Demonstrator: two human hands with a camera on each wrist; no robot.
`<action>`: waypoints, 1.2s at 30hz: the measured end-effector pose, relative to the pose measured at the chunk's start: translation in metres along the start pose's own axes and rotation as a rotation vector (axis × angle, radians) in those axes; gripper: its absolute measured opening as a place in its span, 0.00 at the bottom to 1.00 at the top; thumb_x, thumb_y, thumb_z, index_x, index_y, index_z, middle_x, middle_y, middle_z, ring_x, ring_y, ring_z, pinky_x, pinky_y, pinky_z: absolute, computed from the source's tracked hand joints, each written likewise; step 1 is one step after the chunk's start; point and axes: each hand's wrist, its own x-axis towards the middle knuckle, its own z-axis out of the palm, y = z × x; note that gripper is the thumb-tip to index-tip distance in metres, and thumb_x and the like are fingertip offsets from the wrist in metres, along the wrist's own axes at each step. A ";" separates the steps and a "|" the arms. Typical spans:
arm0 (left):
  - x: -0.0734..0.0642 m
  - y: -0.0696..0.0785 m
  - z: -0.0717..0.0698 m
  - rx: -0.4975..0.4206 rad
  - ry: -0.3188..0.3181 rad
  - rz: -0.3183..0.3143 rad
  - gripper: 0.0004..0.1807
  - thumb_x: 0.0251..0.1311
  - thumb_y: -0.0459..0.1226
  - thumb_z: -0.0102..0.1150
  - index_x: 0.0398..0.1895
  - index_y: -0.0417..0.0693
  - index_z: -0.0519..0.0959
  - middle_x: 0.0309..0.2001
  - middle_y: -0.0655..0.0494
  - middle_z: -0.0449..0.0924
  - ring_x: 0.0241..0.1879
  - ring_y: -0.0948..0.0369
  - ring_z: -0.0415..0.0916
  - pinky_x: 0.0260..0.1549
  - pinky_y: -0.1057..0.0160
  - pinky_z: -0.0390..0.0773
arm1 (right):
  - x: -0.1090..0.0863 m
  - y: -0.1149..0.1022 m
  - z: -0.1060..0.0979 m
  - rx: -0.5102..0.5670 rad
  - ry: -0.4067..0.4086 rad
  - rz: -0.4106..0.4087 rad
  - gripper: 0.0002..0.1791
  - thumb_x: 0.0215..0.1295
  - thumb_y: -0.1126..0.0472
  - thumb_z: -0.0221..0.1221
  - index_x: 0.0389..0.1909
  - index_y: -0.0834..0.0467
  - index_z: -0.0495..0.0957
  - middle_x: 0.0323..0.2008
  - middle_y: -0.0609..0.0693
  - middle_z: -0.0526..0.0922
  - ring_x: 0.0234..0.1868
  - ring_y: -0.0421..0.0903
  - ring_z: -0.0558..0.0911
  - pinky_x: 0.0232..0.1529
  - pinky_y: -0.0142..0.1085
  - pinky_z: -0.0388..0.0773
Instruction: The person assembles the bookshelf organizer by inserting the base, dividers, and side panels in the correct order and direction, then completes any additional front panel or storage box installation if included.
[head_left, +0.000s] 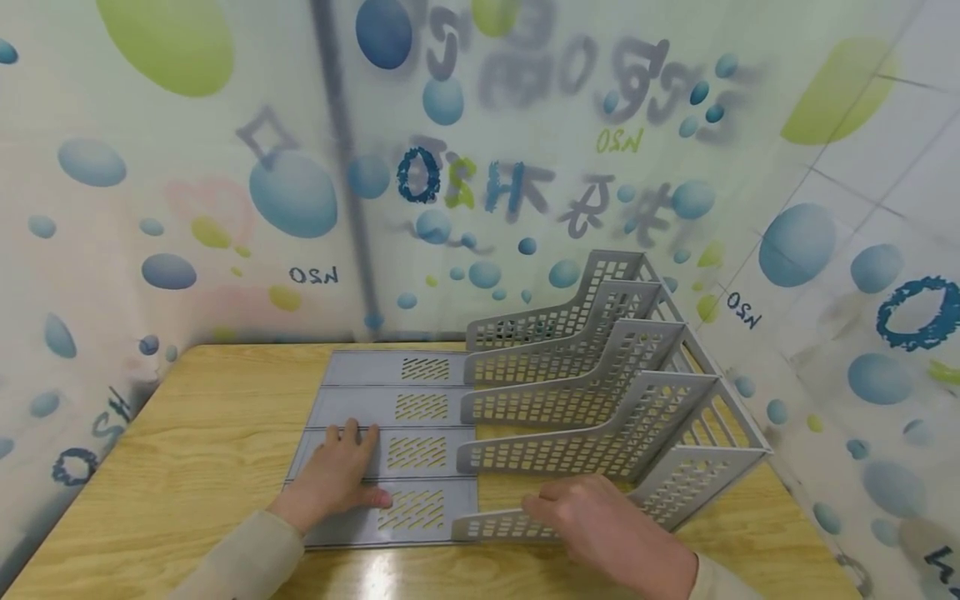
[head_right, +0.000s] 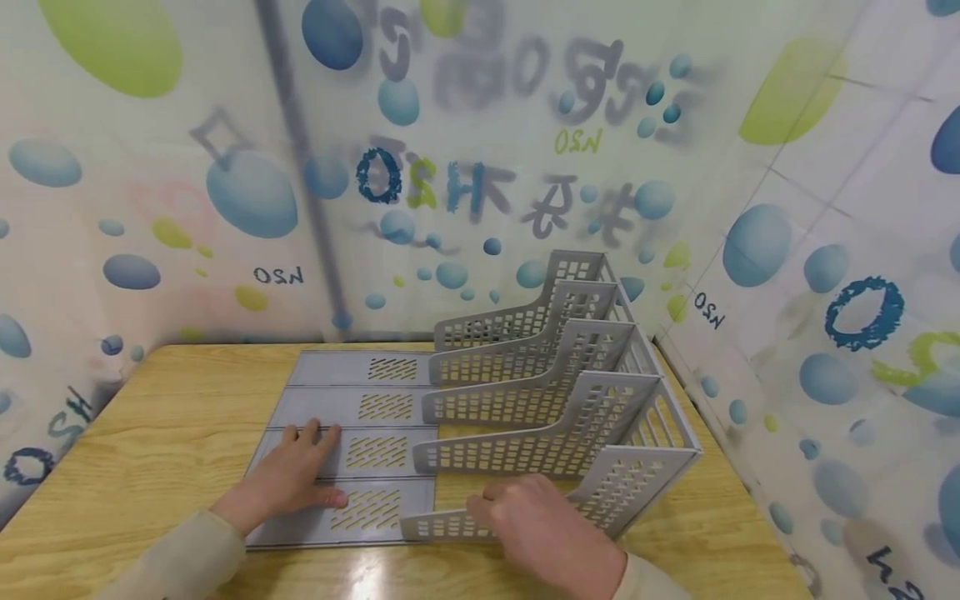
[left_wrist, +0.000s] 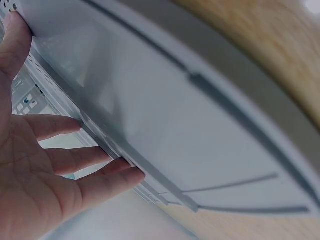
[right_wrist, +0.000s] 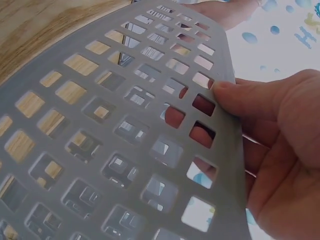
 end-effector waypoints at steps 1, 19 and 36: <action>0.000 0.000 -0.001 -0.005 0.001 -0.001 0.62 0.41 0.62 0.79 0.70 0.25 0.67 0.64 0.15 0.63 0.61 0.21 0.64 0.51 0.31 0.78 | 0.000 0.000 0.000 -0.001 -0.003 0.002 0.25 0.30 0.83 0.54 0.24 0.50 0.71 0.17 0.35 0.62 0.21 0.27 0.53 0.17 0.21 0.54; 0.008 0.017 -0.013 0.009 -0.039 0.021 0.52 0.45 0.54 0.82 0.64 0.25 0.72 0.60 0.20 0.71 0.60 0.26 0.70 0.55 0.31 0.76 | 0.006 -0.001 -0.061 -0.088 0.076 0.051 0.08 0.74 0.56 0.62 0.48 0.53 0.84 0.40 0.44 0.85 0.39 0.42 0.85 0.40 0.37 0.84; 0.046 0.068 0.003 -0.430 0.031 0.376 0.24 0.70 0.33 0.63 0.17 0.54 0.64 0.17 0.67 0.61 0.18 0.72 0.56 0.19 0.70 0.61 | -0.050 0.141 -0.129 0.346 -0.083 0.854 0.29 0.85 0.53 0.43 0.72 0.73 0.65 0.64 0.74 0.74 0.58 0.70 0.79 0.53 0.63 0.79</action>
